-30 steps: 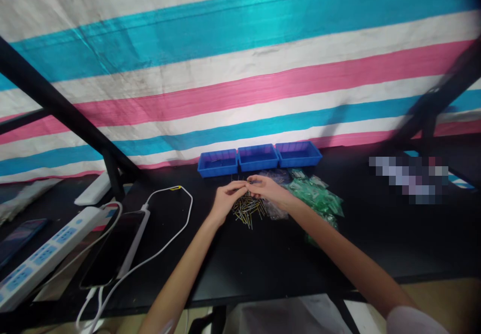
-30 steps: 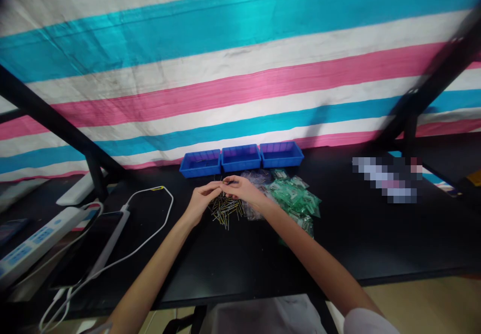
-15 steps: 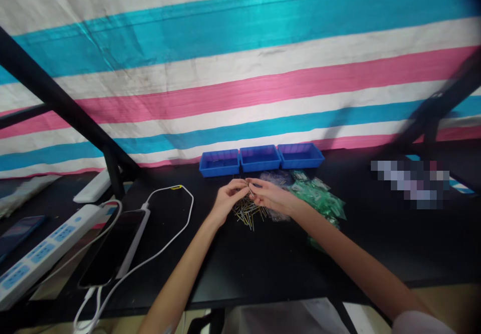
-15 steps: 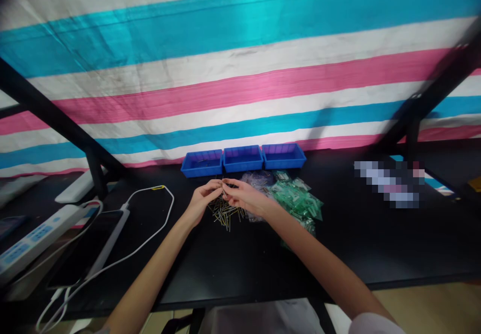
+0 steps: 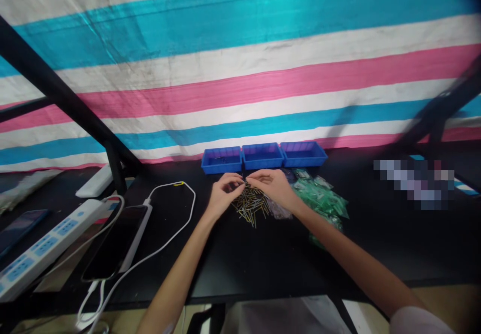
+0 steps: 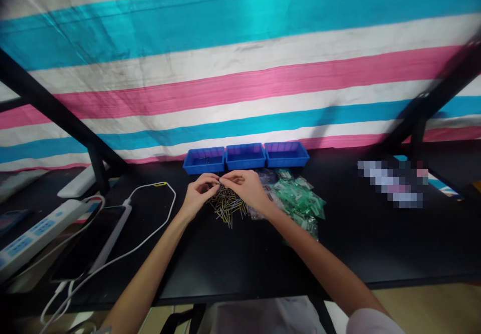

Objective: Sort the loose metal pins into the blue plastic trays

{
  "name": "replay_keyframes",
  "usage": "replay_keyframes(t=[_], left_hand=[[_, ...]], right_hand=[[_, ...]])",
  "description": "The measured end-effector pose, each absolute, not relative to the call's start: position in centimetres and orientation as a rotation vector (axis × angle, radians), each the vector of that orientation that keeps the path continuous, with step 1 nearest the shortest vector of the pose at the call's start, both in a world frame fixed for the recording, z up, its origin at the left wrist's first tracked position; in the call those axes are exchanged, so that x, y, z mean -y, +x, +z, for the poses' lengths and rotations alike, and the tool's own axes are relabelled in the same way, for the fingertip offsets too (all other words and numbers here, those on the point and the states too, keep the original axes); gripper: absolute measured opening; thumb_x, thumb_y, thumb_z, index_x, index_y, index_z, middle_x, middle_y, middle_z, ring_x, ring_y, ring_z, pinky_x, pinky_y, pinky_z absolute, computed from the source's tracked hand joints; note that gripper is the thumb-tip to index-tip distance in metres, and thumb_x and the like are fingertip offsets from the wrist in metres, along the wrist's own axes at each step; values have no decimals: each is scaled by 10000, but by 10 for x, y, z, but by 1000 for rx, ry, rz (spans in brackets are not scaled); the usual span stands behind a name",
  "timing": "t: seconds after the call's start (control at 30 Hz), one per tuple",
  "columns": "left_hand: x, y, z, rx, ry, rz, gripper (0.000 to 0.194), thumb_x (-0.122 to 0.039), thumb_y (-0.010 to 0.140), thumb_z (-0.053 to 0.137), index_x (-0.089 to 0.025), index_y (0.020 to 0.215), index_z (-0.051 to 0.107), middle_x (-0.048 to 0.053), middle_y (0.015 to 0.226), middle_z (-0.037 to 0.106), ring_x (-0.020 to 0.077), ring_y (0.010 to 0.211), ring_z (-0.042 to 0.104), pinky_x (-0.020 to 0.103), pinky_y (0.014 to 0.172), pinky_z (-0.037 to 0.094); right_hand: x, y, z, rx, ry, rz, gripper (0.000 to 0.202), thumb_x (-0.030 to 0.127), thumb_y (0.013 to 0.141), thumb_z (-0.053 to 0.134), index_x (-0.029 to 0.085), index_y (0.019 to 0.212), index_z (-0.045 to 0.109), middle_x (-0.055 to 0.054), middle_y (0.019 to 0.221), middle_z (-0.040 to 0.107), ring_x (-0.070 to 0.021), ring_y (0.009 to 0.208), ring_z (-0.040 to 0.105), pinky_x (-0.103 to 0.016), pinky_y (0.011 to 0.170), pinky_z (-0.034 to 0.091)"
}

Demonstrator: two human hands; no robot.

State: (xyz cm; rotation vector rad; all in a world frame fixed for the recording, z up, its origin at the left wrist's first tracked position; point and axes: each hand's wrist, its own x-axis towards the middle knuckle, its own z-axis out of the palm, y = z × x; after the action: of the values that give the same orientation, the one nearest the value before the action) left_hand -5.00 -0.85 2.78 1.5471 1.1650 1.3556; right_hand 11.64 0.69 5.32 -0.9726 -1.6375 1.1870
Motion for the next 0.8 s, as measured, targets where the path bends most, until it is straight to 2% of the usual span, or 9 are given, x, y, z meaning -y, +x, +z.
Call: replay_keyframes(t=[0.17,0.3,0.37,0.5,0.57,0.7,0.77,0.8], left_hand=[[10,-53,34,-1203,1559,1429,159,-304,700,627,-181,799,648,54,958,603,137,796,546,234,630,405],[8,-62,36,-1299,1487,1469,344,-326,682,642,-210,1004,601,42,988,610,121,767,543,228,636,406],[7,-67,34,-1340,1429,1514,385,-337,681,642,-206,1038,578,37,945,612,115,753,543,224,645,407],[4,-75,27,-1376,1339,1573,373,-346,695,626,-188,1027,566,24,853,598,108,718,534,220,657,413],[4,-76,25,-1388,1342,1572,356,-342,702,620,-184,1017,570,24,841,591,110,723,532,219,663,415],[5,-75,25,-1427,1309,1559,312,-353,723,589,-176,981,590,35,838,592,113,707,525,223,656,414],[5,-73,25,-1439,1294,1536,308,-360,728,579,-180,977,593,36,835,599,112,688,524,227,649,415],[5,-71,24,-1435,1298,1522,307,-360,729,577,-181,978,593,35,829,601,112,682,525,229,649,416]], right_hand=[[-12,111,46,1478,-1035,1385,216,363,700,639,179,805,675,-60,728,676,-156,697,623,-323,682,511],[-35,95,50,1433,-1056,1491,190,347,690,664,176,771,677,-74,722,666,-160,704,618,-339,711,515],[-51,82,58,1418,-1020,1477,182,321,694,668,166,790,671,-74,748,665,-157,724,616,-341,745,514],[-70,66,67,1518,-919,1506,351,278,719,650,202,1058,601,-78,987,640,-159,861,597,-328,781,505],[-66,71,64,1797,-958,1371,447,305,658,699,209,1082,597,-85,1019,622,-183,853,589,-348,767,497],[-44,94,42,2314,-1091,824,641,395,487,779,155,1060,622,-126,1017,583,-232,830,566,-374,750,459],[-36,103,31,2407,-1174,669,629,407,510,762,161,1071,619,-128,1020,574,-233,828,562,-355,723,447],[-34,106,27,2426,-1209,622,556,391,557,737,171,1056,628,-119,1001,582,-222,810,564,-337,700,443]])
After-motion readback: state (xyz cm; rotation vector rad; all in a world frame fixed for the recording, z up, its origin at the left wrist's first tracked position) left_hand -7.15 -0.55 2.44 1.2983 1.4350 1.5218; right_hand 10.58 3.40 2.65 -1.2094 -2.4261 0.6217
